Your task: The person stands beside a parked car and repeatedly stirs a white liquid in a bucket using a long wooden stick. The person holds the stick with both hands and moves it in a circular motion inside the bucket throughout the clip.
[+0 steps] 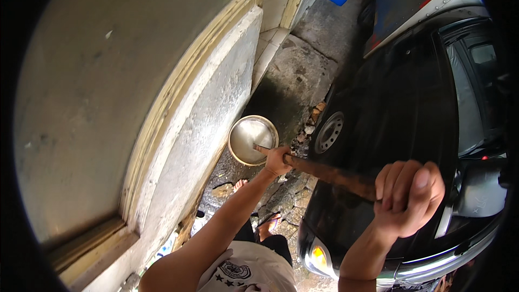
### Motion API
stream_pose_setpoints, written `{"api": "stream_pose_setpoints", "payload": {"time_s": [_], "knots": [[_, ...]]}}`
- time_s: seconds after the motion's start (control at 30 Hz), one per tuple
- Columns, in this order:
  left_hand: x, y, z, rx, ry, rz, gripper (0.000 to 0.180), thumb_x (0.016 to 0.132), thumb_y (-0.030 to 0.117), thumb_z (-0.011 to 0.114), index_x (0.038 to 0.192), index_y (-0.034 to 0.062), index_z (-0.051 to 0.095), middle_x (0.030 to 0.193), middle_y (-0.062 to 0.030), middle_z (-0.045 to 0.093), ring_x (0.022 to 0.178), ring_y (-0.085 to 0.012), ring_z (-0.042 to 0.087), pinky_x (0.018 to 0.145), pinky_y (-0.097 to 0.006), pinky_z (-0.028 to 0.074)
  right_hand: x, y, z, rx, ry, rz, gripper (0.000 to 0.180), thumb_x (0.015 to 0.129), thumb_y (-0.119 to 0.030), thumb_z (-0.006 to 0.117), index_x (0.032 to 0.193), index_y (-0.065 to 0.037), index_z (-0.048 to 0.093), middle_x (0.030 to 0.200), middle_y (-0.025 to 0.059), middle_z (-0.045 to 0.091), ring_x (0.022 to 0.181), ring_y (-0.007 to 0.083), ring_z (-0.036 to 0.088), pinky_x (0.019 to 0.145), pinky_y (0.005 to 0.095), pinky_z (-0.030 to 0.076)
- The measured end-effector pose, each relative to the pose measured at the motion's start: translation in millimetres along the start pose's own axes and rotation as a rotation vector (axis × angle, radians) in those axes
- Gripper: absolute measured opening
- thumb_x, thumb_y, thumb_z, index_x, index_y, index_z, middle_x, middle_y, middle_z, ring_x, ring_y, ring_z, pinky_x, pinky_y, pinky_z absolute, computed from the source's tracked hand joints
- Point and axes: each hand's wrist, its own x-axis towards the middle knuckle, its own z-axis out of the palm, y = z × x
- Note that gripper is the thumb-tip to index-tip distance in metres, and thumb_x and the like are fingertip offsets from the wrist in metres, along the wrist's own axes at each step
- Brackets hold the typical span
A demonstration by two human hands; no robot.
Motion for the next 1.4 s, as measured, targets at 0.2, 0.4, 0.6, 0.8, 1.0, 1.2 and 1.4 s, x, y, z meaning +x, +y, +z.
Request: {"api": "stream_pose_setpoints", "payload": {"time_s": [0.2, 0.4, 0.6, 0.8, 1.0, 1.2, 1.4], "knots": [[-32, 33, 2, -0.027, -0.115, 0.020, 0.022, 0.063, 0.019, 0.072, 0.077, 0.0064, 0.061, 0.070, -0.0149, 0.062, 0.069, -0.0358, 0.064, 0.061, -0.042, 0.048, -12, -30, -8, -0.084, -0.023, -0.006, 0.038, 0.098, -0.007, 0.049, 0.062, -0.009, 0.036, 0.046, 0.0015, 0.040, 0.037, 0.0070, 0.034, 0.035, 0.0225, 0.027], [-21, 55, -33, 0.100, -0.503, -0.014, 0.022, 0.073, 0.013, 0.070, 0.092, 0.0046, 0.062, 0.089, -0.0147, 0.063, 0.083, -0.0312, 0.064, 0.070, -0.039, 0.050, -20, -43, -5, -0.039, -0.211, -0.094, 0.023, 0.082, -0.013, 0.070, 0.067, -0.003, 0.055, 0.054, 0.0067, 0.055, 0.049, 0.0153, 0.057, 0.059, 0.0335, 0.056], [-49, 74, -27, 0.462, -0.232, 0.062, 0.048, 0.075, 0.011, 0.071, 0.118, 0.0037, 0.051, 0.108, -0.0180, 0.058, 0.098, -0.0383, 0.061, 0.085, -0.046, 0.053, -49, -15, -21, -0.161, 0.116, -0.045, 0.040, 0.098, -0.015, 0.051, 0.060, -0.003, 0.046, 0.047, 0.0081, 0.052, 0.040, 0.0147, 0.053, 0.045, 0.0290, 0.050], [-130, 78, 24, 0.349, -0.327, -0.082, 0.048, 0.076, 0.001, 0.062, 0.122, -0.0014, 0.049, 0.118, -0.0190, 0.057, 0.110, -0.0393, 0.057, 0.091, -0.044, 0.051, -168, -37, -78, -0.352, 0.297, -0.175, 0.039, 0.100, -0.018, 0.041, 0.063, -0.007, 0.038, 0.045, 0.0057, 0.044, 0.036, 0.0121, 0.043, 0.040, 0.0284, 0.045], [-190, 52, 65, 0.487, -0.411, 0.132, 0.046, 0.074, -0.001, 0.059, 0.119, -0.0046, 0.050, 0.120, -0.0188, 0.052, 0.117, -0.0355, 0.053, 0.096, -0.041, 0.048, -308, -67, -135, -0.570, 0.467, 0.024, 0.037, 0.101, -0.022, 0.041, 0.067, -0.009, 0.036, 0.050, 0.0033, 0.041, 0.045, 0.0134, 0.045, 0.056, 0.0351, 0.052], [-180, 69, 62, 0.631, -0.652, 0.185, 0.044, 0.068, 0.002, 0.066, 0.110, -0.0024, 0.055, 0.112, -0.0169, 0.057, 0.111, -0.0347, 0.056, 0.094, -0.040, 0.048, -313, -103, -147, -0.565, 0.344, 0.126, 0.040, 0.101, -0.029, 0.050, 0.068, -0.007, 0.042, 0.060, 0.0074, 0.049, 0.057, 0.0173, 0.050, 0.067, 0.0385, 0.050], [-92, 134, 9, 0.355, -0.608, 0.235, 0.043, 0.077, 0.010, 0.067, 0.116, -0.0010, 0.052, 0.085, -0.0203, 0.064, 0.083, -0.0415, 0.063, 0.077, -0.049, 0.050, -137, -123, -118, 0.195, -0.191, 0.070, 0.042, 0.091, -0.028, 0.068, 0.059, -0.008, 0.049, 0.050, 0.0064, 0.053, 0.043, 0.0170, 0.055, 0.052, 0.0332, 0.052]]}}
